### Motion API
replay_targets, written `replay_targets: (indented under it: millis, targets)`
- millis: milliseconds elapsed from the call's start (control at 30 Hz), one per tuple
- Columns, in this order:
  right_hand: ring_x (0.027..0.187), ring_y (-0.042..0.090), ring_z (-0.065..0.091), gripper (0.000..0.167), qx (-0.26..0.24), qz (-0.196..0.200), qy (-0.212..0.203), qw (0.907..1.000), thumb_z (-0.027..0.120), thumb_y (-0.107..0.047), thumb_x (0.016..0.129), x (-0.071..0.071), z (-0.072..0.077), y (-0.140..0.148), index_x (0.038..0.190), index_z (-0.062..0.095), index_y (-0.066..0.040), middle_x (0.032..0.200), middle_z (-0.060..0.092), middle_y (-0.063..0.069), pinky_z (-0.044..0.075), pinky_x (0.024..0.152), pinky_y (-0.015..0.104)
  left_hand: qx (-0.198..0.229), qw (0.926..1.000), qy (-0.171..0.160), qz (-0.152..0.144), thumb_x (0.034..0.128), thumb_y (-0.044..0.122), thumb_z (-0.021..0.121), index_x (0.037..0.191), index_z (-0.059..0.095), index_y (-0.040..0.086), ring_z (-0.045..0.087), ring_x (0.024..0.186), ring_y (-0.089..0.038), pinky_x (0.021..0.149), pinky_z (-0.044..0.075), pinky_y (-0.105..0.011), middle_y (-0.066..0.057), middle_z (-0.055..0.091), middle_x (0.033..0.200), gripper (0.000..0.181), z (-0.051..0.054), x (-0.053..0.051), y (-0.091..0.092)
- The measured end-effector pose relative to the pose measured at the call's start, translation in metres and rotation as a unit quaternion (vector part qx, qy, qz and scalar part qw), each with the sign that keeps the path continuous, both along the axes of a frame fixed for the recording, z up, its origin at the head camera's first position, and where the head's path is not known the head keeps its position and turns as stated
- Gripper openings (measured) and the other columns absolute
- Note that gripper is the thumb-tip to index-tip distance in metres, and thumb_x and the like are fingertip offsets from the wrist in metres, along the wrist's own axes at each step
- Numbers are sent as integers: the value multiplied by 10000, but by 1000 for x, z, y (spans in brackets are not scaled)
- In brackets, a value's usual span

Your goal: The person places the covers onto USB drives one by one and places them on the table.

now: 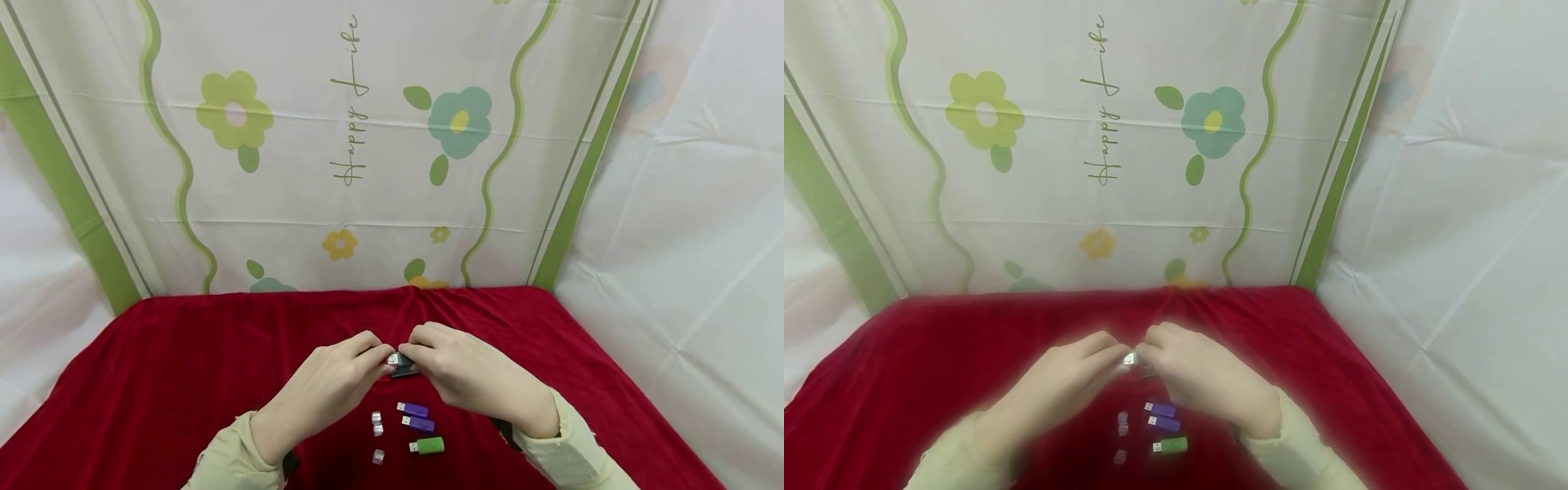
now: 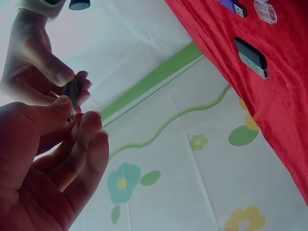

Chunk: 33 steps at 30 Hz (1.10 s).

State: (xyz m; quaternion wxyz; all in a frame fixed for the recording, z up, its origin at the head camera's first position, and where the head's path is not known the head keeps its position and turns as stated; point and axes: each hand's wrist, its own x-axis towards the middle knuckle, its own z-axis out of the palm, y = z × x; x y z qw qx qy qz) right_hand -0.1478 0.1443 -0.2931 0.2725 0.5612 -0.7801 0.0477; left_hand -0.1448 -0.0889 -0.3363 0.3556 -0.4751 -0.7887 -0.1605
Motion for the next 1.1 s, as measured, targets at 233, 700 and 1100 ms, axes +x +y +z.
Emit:
replay_targets:
  millis: [233,700,1100]
  targets:
    - [762,86,538,238,-100,73,-205,9997,765,44,781,0,1,2,998,703,-33,886,575,-9,460,703,145,21,10000,-34,-4,855,108,773,1018,695,84,504,650,-29,539,418,-94,41,561,923,182,-1,0,0]
    - [718,56,508,215,-27,42,-367,9993,771,1,797,-4,0,6,987,706,-74,862,564,-41,447,673,138,37,9998,-188,5,862,120,766,1001,705,81,487,649,-24,545,420,-112,30,582,902,157,-2,1,1]
    - [676,31,465,182,53,27,-465,9989,779,-20,801,-5,-2,5,946,703,-100,813,535,-68,429,643,133,-21,9997,-227,71,852,123,774,997,706,93,466,630,-20,532,396,-95,52,560,887,162,-4,2,1]
